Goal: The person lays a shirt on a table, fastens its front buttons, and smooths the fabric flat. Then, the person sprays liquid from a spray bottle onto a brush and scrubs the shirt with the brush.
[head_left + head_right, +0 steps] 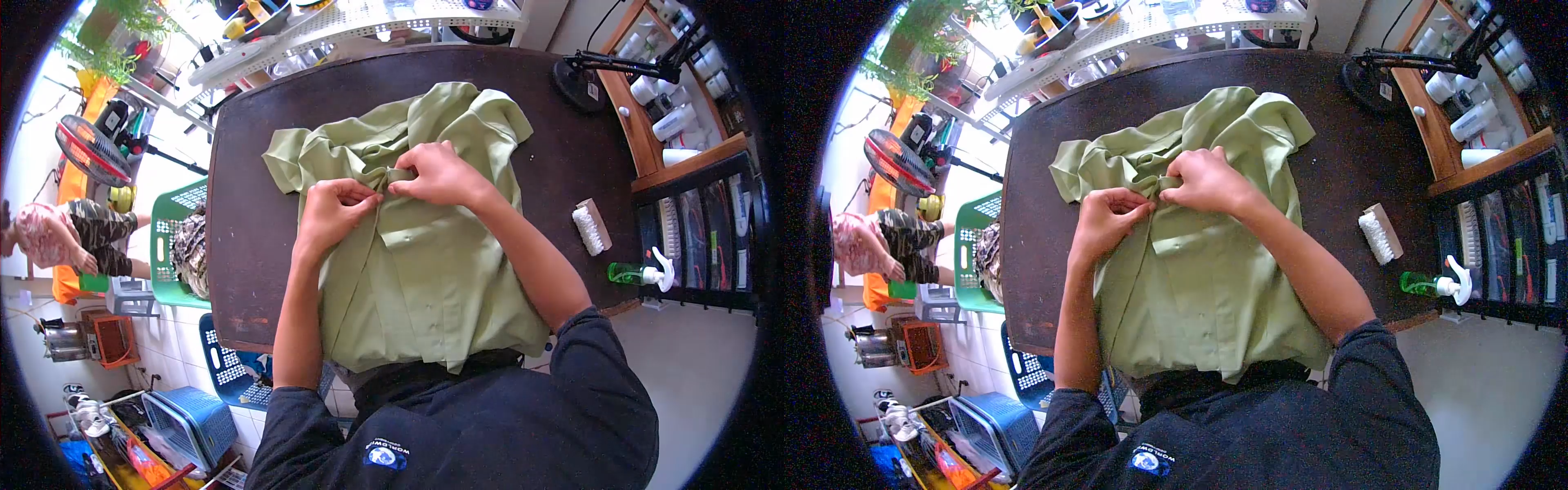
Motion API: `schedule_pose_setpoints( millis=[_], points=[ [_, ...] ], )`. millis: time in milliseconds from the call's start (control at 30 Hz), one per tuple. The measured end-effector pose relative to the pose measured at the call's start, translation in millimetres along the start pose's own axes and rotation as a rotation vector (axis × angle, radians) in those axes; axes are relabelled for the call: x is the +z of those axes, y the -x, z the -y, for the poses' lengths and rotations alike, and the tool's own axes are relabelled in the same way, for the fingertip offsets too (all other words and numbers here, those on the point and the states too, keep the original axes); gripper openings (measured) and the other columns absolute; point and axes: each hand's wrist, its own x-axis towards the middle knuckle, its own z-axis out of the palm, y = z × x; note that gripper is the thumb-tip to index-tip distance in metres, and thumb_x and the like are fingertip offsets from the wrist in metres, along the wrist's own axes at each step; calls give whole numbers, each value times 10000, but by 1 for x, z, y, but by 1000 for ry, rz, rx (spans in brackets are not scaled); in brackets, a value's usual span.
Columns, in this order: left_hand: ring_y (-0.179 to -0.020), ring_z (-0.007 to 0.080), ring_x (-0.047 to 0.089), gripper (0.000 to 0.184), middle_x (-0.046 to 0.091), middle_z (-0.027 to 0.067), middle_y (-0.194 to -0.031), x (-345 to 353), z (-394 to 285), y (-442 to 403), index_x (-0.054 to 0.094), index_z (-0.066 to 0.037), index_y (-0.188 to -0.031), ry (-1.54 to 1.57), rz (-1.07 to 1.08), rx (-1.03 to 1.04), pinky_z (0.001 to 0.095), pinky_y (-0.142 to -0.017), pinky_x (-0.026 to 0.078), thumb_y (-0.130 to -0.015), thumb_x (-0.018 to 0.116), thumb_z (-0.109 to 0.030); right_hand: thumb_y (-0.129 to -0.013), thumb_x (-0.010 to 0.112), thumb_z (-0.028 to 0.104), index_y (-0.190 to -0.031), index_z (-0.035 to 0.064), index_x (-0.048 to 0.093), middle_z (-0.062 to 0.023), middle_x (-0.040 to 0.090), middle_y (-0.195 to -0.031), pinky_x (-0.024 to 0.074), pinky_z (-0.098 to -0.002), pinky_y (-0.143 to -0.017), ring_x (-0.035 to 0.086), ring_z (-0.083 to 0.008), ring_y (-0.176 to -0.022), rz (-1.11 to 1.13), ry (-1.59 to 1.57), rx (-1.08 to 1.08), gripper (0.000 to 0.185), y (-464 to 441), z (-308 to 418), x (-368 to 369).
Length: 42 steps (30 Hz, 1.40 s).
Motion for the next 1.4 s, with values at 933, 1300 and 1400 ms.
schedule_pose_setpoints(
  millis=[933, 1300, 1400],
  points=[
    [-665, 43, 594, 79, 777, 7, -783, 2, -8, 6, 836, 16, -958, 49, -12, 123, 197, -617, 483, -894, 809, -21, -972, 772, 284, -768, 2, 643, -85, 612, -664, 513, -442, -756, 513, -252, -612, 8, -96, -4, 371, 0, 3, 3],
    [-666, 48, 599, 102, 788, 22, -799, 5, 4, 2, 831, 30, -985, 77, -3, 169, 201, -625, 496, -897, 806, -15, -964, 781, 268, -787, 0, 666, -90, 617, -671, 509, -432, -692, 521, -229, -605, 47, -133, 44, 341, 0, 9, 0],
    [-668, 52, 604, 113, 793, 27, -808, 5, 4, 2, 829, 37, -996, 70, -3, 166, 204, -629, 503, -899, 804, -17, -963, 777, 261, -787, 4, 670, -89, 621, -674, 507, -422, -680, 518, -229, -603, 78, -178, 74, 329, 0, 11, -2]
  ],
)
